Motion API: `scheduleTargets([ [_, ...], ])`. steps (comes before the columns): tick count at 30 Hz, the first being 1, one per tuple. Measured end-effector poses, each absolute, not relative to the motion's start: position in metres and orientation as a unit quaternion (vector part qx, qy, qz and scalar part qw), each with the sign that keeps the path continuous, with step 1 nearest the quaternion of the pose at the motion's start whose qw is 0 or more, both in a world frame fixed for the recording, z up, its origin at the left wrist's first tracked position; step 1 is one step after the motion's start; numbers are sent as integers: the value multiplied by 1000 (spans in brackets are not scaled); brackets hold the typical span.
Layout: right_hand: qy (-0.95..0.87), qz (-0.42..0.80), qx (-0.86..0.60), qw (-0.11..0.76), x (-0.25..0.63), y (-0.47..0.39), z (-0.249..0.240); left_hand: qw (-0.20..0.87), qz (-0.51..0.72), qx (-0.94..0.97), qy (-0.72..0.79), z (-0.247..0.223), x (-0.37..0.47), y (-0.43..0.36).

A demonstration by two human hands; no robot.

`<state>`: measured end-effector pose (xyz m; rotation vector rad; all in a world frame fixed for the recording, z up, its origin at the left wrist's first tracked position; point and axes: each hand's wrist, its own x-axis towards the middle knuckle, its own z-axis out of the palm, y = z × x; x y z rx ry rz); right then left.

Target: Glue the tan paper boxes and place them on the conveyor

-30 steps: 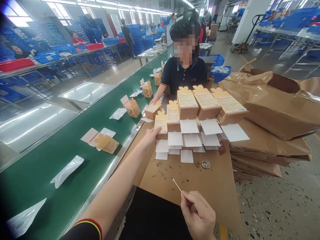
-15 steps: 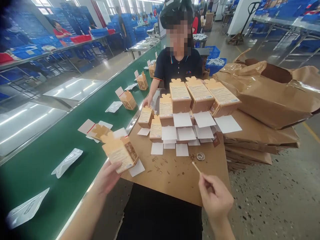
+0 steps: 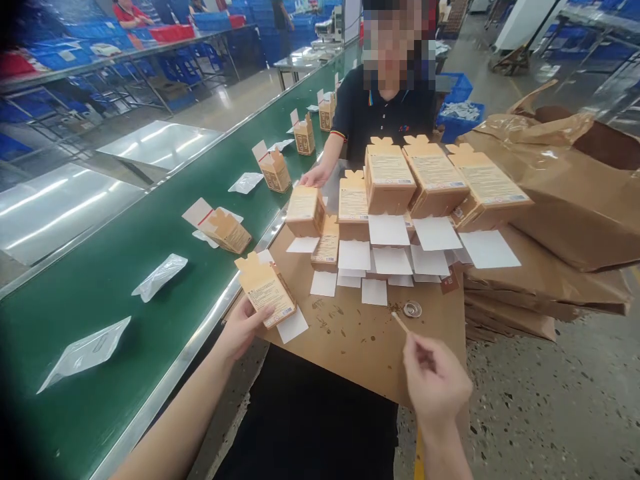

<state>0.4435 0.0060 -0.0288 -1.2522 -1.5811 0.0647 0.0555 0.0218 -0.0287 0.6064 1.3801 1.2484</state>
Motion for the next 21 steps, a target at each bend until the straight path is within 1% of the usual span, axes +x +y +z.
scheduleTargets([
  [1, -676, 81, -490, 545, 426, -2, -28, 557, 530, 254, 586, -30, 56, 22],
  [3, -691, 184, -453, 532, 384, -17, -29, 550, 534, 251, 591, -32, 58, 22],
  [6, -706, 251, -409, 520, 328, -27, -42, 534, 540, 256, 598, -35, 61, 22],
  [9, -729, 251, -398, 497, 300, -23, -58, 530, 544, 259, 597, -36, 64, 21],
  [12, -738, 241, -399, 487, 293, -17, -67, 530, 546, 263, 593, -36, 66, 19],
  [18, -754, 233, -389, 476, 293, -15, -65, 525, 551, 263, 593, -36, 65, 14],
  [21, -745, 225, -395, 488, 302, -18, -60, 526, 554, 261, 590, -34, 67, 10],
])
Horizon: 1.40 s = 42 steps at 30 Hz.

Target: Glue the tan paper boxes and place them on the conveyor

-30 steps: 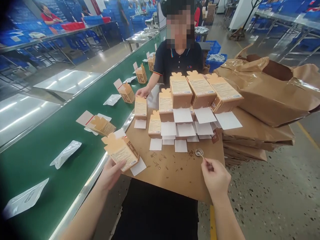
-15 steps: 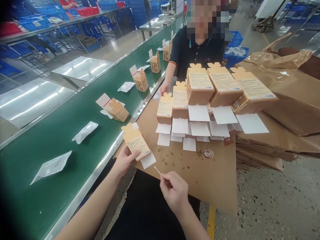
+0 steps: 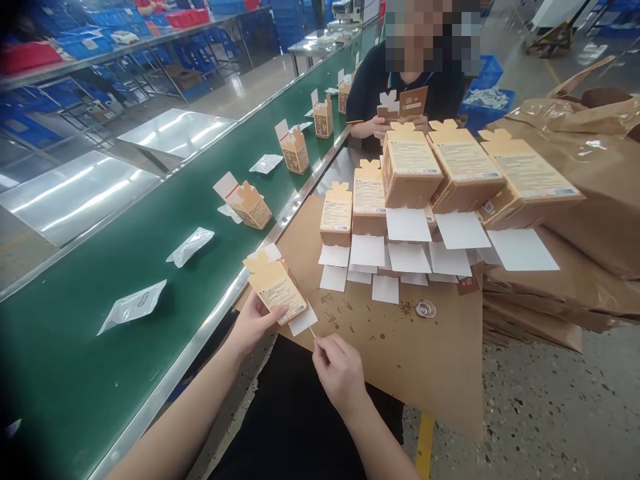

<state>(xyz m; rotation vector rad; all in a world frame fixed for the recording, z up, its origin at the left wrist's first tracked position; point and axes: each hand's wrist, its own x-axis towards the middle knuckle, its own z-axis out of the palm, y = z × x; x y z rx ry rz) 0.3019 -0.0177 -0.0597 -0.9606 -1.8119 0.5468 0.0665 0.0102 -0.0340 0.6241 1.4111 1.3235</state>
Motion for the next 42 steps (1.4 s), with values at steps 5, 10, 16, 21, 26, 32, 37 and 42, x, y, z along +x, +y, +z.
scheduleTargets([
  [5, -704, 224, -421, 526, 331, -28, -46, 493, 536, 305, 613, -26, 77, -2],
  [10, -680, 224, -441, 541, 352, -42, -39, 426, 487, 365, 669, -32, 87, -19],
  [16, -664, 222, -448, 557, 354, -45, -38, 394, 448, 412, 689, -42, 94, -24],
  [21, -664, 214, -437, 567, 348, -42, -34, 264, 433, 404, 761, -37, 56, -13],
  [26, -663, 209, -441, 568, 353, -42, -35, 159, 473, 334, 799, -36, -23, 5],
  [32, -670, 202, -440, 562, 352, -37, -37, 177, 494, 295, 798, -33, -76, 33],
  [37, -671, 193, -436, 567, 360, -35, -34, 153, 508, 292, 796, -31, -73, 35],
  [42, -652, 163, -455, 584, 380, -40, -24, -1, 589, 308, 747, -38, -23, 15],
])
